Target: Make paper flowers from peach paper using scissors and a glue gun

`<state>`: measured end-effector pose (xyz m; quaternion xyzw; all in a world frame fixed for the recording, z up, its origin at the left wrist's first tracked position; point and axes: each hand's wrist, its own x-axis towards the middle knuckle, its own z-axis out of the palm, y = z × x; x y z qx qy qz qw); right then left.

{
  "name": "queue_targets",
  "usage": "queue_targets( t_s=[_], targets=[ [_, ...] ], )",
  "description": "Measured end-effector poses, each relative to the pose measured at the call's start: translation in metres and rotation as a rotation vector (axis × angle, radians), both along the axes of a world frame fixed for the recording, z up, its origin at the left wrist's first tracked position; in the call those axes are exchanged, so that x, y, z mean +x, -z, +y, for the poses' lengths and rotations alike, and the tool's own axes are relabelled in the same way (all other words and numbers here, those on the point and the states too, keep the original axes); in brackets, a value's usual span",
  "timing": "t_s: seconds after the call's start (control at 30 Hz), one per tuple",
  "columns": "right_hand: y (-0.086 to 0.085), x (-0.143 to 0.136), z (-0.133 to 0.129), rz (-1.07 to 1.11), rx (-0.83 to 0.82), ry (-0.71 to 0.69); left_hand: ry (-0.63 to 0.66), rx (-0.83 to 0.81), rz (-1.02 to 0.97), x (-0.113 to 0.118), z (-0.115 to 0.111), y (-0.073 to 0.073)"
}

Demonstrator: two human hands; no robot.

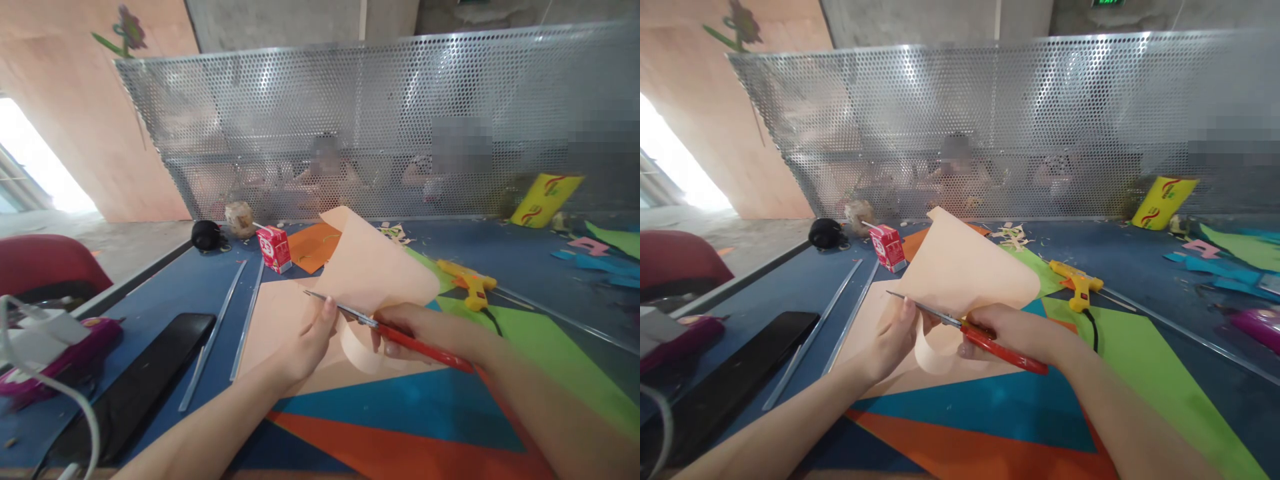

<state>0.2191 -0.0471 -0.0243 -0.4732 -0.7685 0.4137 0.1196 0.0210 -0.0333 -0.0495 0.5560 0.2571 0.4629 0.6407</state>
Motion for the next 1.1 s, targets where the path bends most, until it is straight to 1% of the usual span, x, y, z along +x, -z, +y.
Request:
queue_targets(
  t_s=[0.13,0.3,0.43,0.53,0.73,0.87,0.97,1.1],
  targets=[
    [-0.002,0.000,0.001,-0.014,0.002,-0.010,0.022,0.022,0.007,0.000,0.000,-0.002],
    [-0.006,0.000,-0.001,-0.048,0.037,-0.065,0.019,0.029,0.051,0.000,0.001,0.003],
    [-0.010,-0.001,-0.003,-0.058,0.072,-0.093,-0.013,0.084,0.082,0.000,0.002,0.006],
    [-0.008,-0.001,0.000,-0.078,0.089,-0.093,-0.020,0.127,0.105,0.000,0.003,0.007],
    [-0.004,0.000,0.002,-0.043,0.027,-0.053,0.026,0.197,0.167,-0.003,0.005,0.008],
    [-0.008,-0.001,0.001,-0.051,0.018,-0.049,0.039,0.192,0.186,-0.004,0.003,0.005],
    [-0.012,-0.004,0.000,-0.064,0.005,-0.022,0.050,0.158,0.178,-0.002,0.003,0.004],
    [-0.013,-0.006,-0.001,0.034,-0.069,0.008,0.068,0.141,0.183,0.000,0.003,0.005]
  ],
)
